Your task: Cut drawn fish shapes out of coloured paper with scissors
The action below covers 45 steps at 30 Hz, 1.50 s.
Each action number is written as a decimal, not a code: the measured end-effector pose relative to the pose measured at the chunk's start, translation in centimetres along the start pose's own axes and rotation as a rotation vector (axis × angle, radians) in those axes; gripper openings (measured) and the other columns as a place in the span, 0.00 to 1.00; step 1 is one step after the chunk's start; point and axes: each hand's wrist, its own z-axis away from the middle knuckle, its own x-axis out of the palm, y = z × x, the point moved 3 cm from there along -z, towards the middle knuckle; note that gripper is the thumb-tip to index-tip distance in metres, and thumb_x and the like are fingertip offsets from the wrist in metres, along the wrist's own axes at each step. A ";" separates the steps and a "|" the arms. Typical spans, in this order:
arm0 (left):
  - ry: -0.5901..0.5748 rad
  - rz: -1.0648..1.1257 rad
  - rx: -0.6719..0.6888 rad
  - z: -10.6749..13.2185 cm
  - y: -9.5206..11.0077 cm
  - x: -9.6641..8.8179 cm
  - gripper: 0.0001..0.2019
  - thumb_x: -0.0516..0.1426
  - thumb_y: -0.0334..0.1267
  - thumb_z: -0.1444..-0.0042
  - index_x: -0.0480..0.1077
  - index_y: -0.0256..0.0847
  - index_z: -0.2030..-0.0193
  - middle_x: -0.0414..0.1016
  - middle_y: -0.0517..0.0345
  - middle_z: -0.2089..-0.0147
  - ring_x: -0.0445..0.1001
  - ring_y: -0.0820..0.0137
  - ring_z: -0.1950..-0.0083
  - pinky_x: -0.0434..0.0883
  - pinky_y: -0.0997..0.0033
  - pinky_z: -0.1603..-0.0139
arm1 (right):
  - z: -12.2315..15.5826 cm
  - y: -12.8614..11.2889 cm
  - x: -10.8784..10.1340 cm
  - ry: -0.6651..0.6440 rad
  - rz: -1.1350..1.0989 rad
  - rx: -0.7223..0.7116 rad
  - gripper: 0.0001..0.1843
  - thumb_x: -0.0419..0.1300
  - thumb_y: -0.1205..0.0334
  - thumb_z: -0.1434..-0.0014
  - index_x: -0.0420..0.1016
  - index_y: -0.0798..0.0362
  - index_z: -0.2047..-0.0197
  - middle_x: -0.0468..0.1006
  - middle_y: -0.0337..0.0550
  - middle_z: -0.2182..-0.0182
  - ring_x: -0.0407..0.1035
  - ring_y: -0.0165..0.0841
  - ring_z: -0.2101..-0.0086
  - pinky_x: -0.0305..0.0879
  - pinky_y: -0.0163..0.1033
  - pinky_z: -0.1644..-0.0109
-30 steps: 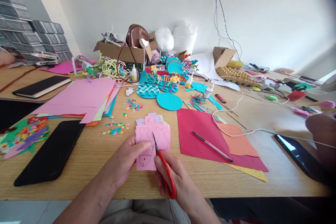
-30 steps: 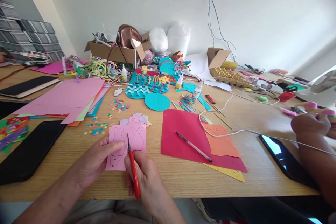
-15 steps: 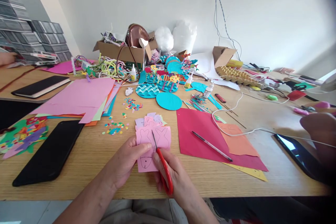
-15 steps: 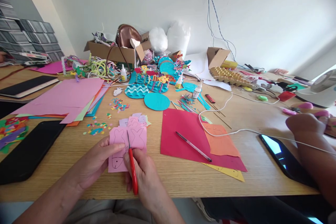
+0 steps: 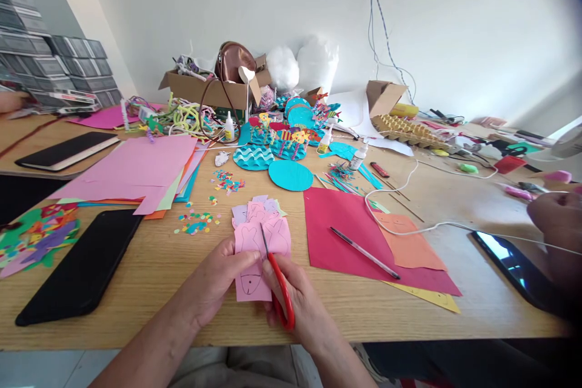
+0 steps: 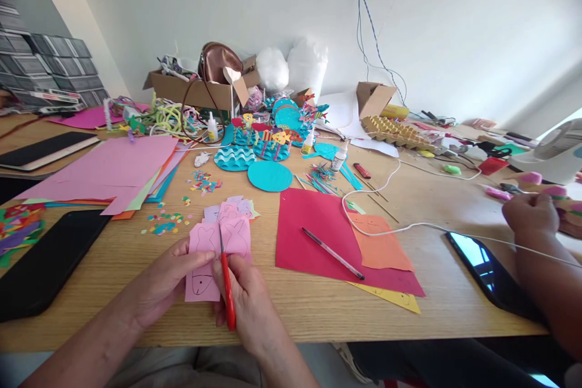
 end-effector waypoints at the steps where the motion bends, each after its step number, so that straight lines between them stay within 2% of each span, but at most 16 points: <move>1: 0.005 0.008 0.002 0.0 0.0 0.0 0.16 0.56 0.37 0.49 0.70 0.38 0.53 0.79 0.53 0.74 0.76 0.59 0.79 0.72 0.61 0.76 | 0.0 0.1 0.0 0.003 -0.002 -0.001 0.30 0.51 0.31 0.49 0.64 0.54 0.71 0.62 0.30 0.86 0.56 0.22 0.87 0.50 0.27 0.85; 8: 0.037 0.030 0.011 0.1 -0.1 -0.2 0.12 0.57 0.38 0.49 0.72 0.38 0.57 0.80 0.53 0.72 0.76 0.61 0.77 0.71 0.62 0.73 | -0.2 0.1 0.0 0.008 -0.015 -0.024 0.30 0.51 0.32 0.49 0.63 0.54 0.72 0.61 0.30 0.87 0.55 0.21 0.88 0.48 0.27 0.86; 14: 0.021 0.006 0.018 -0.2 -0.4 -0.9 0.12 0.57 0.41 0.48 0.73 0.36 0.60 0.79 0.53 0.75 0.76 0.61 0.76 0.70 0.63 0.70 | -0.5 0.4 -0.5 -0.126 -0.149 -0.040 0.26 0.54 0.38 0.46 0.64 0.55 0.75 0.64 0.32 0.86 0.58 0.22 0.86 0.52 0.28 0.83; 16: 0.061 -0.008 0.022 -0.3 -0.4 -1.2 0.11 0.57 0.40 0.48 0.73 0.36 0.61 0.78 0.53 0.75 0.76 0.61 0.74 0.70 0.63 0.69 | -0.6 0.5 -0.7 -0.145 -0.200 -0.039 0.25 0.54 0.39 0.45 0.63 0.55 0.75 0.64 0.32 0.85 0.58 0.22 0.86 0.52 0.28 0.83; 19: 0.191 -0.049 0.029 -0.5 -0.1 -1.6 0.12 0.60 0.40 0.52 0.74 0.35 0.62 0.79 0.54 0.72 0.75 0.64 0.71 0.68 0.65 0.66 | -0.4 0.2 -1.0 -0.125 -0.229 -0.041 0.24 0.53 0.40 0.44 0.64 0.55 0.73 0.63 0.31 0.86 0.55 0.21 0.87 0.49 0.29 0.83; 22: 0.256 -0.131 0.019 -0.7 0.3 -1.8 0.13 0.62 0.40 0.56 0.75 0.35 0.65 0.79 0.53 0.69 0.74 0.64 0.67 0.67 0.67 0.63 | 0.2 -0.6 -2.0 -0.074 -0.166 -0.046 0.25 0.54 0.38 0.46 0.63 0.54 0.73 0.63 0.31 0.86 0.54 0.22 0.87 0.48 0.30 0.82; 25: 0.280 -0.251 0.038 -1.0 0.7 -2.2 0.11 0.63 0.38 0.57 0.76 0.36 0.67 0.79 0.55 0.69 0.73 0.65 0.66 0.65 0.69 0.64 | 1.0 -1.3 -4.5 0.065 0.034 -0.040 0.24 0.54 0.38 0.47 0.61 0.53 0.75 0.64 0.32 0.84 0.57 0.24 0.85 0.49 0.30 0.82; 28: 0.256 -0.346 0.029 -1.3 0.9 -2.3 0.09 0.63 0.37 0.57 0.76 0.37 0.67 0.78 0.57 0.70 0.73 0.67 0.67 0.65 0.71 0.65 | 1.9 -1.4 -7.6 0.305 0.283 -0.060 0.19 0.63 0.47 0.52 0.63 0.52 0.73 0.67 0.34 0.80 0.60 0.26 0.81 0.53 0.32 0.79; 31: 0.198 -0.422 0.018 -1.7 0.9 -1.7 0.08 0.61 0.36 0.56 0.75 0.37 0.68 0.78 0.56 0.70 0.73 0.66 0.69 0.66 0.70 0.67 | 2.6 -0.4 -9.1 0.366 0.382 -0.065 0.14 0.64 0.52 0.51 0.67 0.52 0.71 0.69 0.36 0.77 0.60 0.27 0.80 0.54 0.33 0.78; 34: 0.064 -0.570 0.047 -2.6 0.4 -0.4 0.06 0.58 0.37 0.53 0.74 0.38 0.69 0.79 0.54 0.70 0.75 0.64 0.69 0.68 0.68 0.69 | 2.9 0.6 -9.0 0.377 0.340 -0.060 0.12 0.62 0.53 0.49 0.69 0.52 0.69 0.71 0.38 0.77 0.61 0.28 0.80 0.54 0.34 0.78; 36: 0.023 -0.679 0.086 -3.2 0.1 0.3 0.06 0.57 0.36 0.53 0.75 0.40 0.69 0.79 0.53 0.69 0.75 0.61 0.67 0.68 0.66 0.67 | 3.3 0.8 -8.6 0.398 0.277 -0.056 0.12 0.62 0.53 0.49 0.70 0.53 0.67 0.73 0.39 0.75 0.63 0.29 0.78 0.55 0.34 0.77; 41: 0.104 -0.870 0.246 -4.2 -0.4 1.0 0.05 0.59 0.30 0.58 0.74 0.44 0.72 0.77 0.52 0.63 0.71 0.54 0.55 0.63 0.59 0.51 | 4.7 1.0 -7.1 0.378 -0.009 0.067 0.19 0.61 0.49 0.49 0.69 0.55 0.60 0.74 0.40 0.76 0.65 0.28 0.80 0.49 0.30 0.82; 43: 0.098 -0.911 0.291 -4.2 -0.5 1.2 0.08 0.60 0.29 0.59 0.74 0.44 0.70 0.77 0.51 0.59 0.69 0.53 0.51 0.60 0.58 0.46 | 5.2 1.1 -6.5 0.384 -0.111 0.085 0.22 0.64 0.49 0.52 0.69 0.56 0.59 0.75 0.42 0.74 0.67 0.29 0.79 0.50 0.29 0.83; 45: 0.079 -0.936 0.312 -4.1 -0.7 1.5 0.12 0.59 0.29 0.58 0.75 0.45 0.65 0.76 0.52 0.55 0.68 0.55 0.48 0.59 0.59 0.44 | 5.4 1.2 -5.9 0.405 -0.188 0.070 0.23 0.66 0.50 0.55 0.68 0.55 0.60 0.76 0.45 0.69 0.70 0.30 0.77 0.53 0.28 0.83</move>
